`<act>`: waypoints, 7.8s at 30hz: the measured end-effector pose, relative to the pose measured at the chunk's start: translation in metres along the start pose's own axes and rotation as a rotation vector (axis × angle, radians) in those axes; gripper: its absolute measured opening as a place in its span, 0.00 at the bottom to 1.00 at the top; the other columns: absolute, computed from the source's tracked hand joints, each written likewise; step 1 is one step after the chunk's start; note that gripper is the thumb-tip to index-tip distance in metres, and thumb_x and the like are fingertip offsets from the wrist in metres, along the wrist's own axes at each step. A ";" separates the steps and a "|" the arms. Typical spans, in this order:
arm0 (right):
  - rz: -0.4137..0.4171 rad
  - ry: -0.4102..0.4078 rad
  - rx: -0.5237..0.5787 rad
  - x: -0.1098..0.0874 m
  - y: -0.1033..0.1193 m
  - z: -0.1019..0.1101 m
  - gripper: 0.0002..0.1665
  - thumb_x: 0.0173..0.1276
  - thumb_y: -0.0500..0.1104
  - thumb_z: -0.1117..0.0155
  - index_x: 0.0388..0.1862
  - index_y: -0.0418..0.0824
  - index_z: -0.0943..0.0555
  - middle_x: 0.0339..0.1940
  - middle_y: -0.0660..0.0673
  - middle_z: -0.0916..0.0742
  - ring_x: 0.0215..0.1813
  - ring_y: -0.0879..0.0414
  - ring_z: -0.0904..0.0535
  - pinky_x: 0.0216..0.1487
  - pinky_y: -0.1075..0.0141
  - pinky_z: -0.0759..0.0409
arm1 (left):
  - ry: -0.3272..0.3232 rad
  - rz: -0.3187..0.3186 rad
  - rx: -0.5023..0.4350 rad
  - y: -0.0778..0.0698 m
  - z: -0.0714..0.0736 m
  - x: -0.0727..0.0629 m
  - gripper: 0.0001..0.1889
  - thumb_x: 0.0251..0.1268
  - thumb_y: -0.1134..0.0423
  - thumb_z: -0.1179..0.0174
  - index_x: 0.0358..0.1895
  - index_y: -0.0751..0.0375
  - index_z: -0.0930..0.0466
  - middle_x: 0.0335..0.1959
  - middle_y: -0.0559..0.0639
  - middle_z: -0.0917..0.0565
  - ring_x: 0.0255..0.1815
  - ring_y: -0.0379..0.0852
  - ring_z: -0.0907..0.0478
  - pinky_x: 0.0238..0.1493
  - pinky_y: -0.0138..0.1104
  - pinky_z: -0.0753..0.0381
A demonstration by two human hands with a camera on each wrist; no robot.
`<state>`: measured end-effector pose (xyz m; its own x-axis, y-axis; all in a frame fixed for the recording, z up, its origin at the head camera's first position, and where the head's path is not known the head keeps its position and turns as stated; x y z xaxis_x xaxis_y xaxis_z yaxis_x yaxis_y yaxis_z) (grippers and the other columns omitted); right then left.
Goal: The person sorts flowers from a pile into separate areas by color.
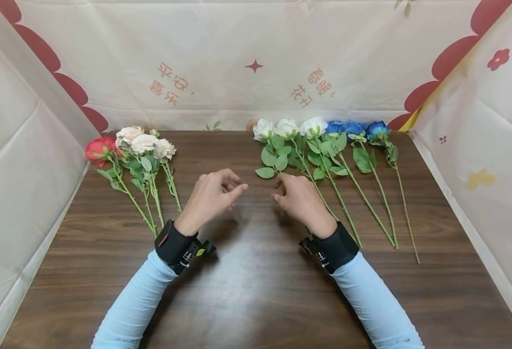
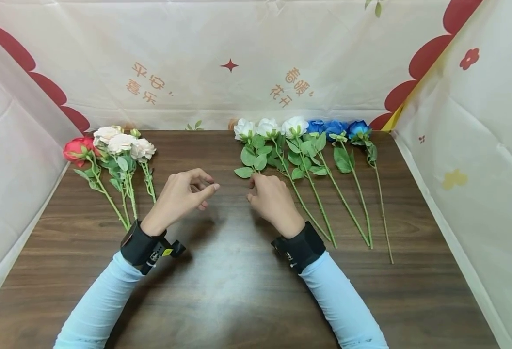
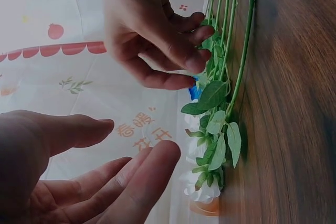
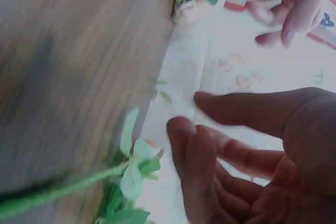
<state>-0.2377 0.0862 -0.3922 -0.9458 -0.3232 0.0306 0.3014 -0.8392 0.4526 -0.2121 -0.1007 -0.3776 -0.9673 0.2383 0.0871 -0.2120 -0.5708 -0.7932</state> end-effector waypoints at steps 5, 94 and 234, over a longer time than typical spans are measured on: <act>0.041 0.010 0.045 -0.001 0.006 -0.002 0.05 0.68 0.34 0.35 0.40 0.39 0.14 0.31 0.45 0.11 0.32 0.52 0.17 0.36 0.58 0.20 | 0.003 0.009 0.002 0.002 -0.001 0.000 0.12 0.73 0.53 0.35 0.48 0.57 0.16 0.30 0.46 0.10 0.23 0.51 0.12 0.28 0.37 0.18; -0.001 0.143 0.494 0.003 0.016 -0.037 0.16 0.76 0.49 0.35 0.53 0.39 0.15 0.39 0.36 0.08 0.29 0.40 0.11 0.29 0.54 0.13 | 0.022 0.214 -0.245 0.043 -0.017 -0.016 0.07 0.70 0.69 0.36 0.45 0.69 0.18 0.37 0.65 0.11 0.21 0.49 0.13 0.32 0.49 0.10; 0.122 0.030 0.284 -0.006 0.020 0.002 0.06 0.72 0.40 0.33 0.41 0.39 0.12 0.30 0.46 0.09 0.24 0.59 0.17 0.36 0.63 0.18 | -0.033 0.429 0.119 0.159 0.108 -0.016 0.22 0.74 0.53 0.38 0.50 0.75 0.16 0.30 0.65 0.10 0.21 0.46 0.11 0.31 0.43 0.10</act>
<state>-0.2259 0.0722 -0.3819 -0.8994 -0.4304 0.0757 0.3628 -0.6389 0.6783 -0.2460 -0.2802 -0.4403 -0.9747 -0.0634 -0.2141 0.1964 -0.6996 -0.6870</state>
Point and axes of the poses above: each hand's wrist, its own x-axis towards the middle knuckle, its own z-axis out of the back of the hand, y = z × x, the point moved 9 cm from there along x, towards the middle knuckle
